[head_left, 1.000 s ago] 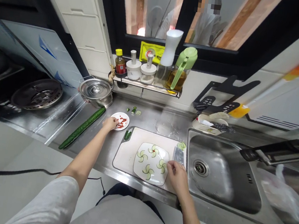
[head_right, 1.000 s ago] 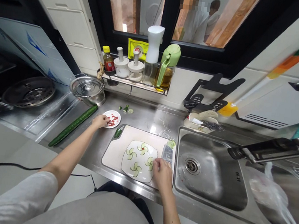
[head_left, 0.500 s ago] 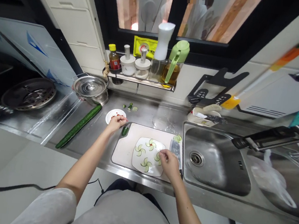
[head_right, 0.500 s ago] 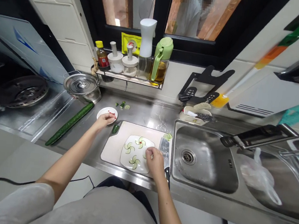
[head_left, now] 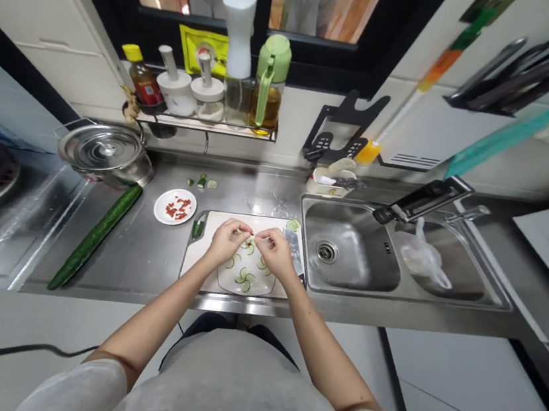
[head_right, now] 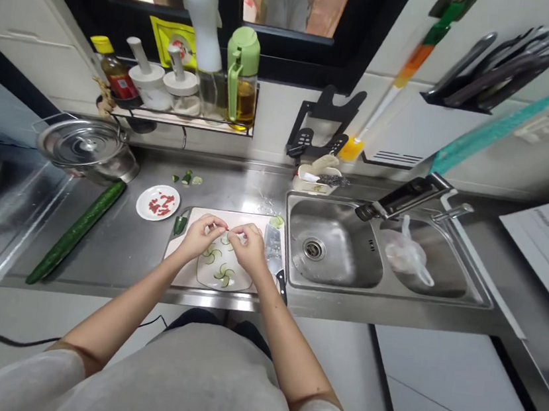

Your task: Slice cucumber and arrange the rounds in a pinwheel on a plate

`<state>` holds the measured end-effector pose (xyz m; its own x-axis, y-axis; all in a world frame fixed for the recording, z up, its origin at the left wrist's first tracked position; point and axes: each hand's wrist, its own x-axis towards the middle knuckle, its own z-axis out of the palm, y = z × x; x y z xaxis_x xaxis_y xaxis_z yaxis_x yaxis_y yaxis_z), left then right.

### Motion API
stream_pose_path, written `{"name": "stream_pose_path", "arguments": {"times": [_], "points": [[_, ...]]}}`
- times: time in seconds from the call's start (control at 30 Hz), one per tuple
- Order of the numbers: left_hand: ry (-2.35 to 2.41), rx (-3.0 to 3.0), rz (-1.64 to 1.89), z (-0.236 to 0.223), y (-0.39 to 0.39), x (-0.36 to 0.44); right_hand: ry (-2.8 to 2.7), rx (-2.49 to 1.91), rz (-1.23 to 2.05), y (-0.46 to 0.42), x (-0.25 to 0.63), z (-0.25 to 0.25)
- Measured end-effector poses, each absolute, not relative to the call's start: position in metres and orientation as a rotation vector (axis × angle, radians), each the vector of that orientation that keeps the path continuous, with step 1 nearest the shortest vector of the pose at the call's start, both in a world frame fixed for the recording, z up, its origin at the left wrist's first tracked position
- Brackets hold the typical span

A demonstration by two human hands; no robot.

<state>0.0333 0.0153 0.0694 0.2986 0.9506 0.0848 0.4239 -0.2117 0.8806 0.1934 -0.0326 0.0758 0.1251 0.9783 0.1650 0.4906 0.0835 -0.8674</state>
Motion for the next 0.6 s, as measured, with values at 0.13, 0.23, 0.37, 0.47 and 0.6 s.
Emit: {"name": "stream_pose_path", "arguments": {"times": [0.13, 0.23, 0.37, 0.47, 0.6], "points": [[1.22, 1.816, 0.829, 0.063, 0.01, 0.042, -1.491, -1.576, 0.636, -0.034, 0.198, 0.068], [1.218, 1.81, 0.813, 0.057, 0.007, 0.046, -1.494, -1.588, 0.643, -0.035, 0.202, 0.063], [1.239, 1.782, 0.796, 0.05, 0.002, 0.05, -1.47, -1.608, 0.663, -0.036, 0.206, 0.056], [1.251, 1.764, 0.802, 0.048, -0.002, 0.053, -1.47, -1.608, 0.684, -0.038, 0.207, 0.053], [1.237, 1.736, 0.805, 0.045, -0.007, 0.058, -1.493, -1.621, 0.699, -0.04, 0.213, 0.048]]}}
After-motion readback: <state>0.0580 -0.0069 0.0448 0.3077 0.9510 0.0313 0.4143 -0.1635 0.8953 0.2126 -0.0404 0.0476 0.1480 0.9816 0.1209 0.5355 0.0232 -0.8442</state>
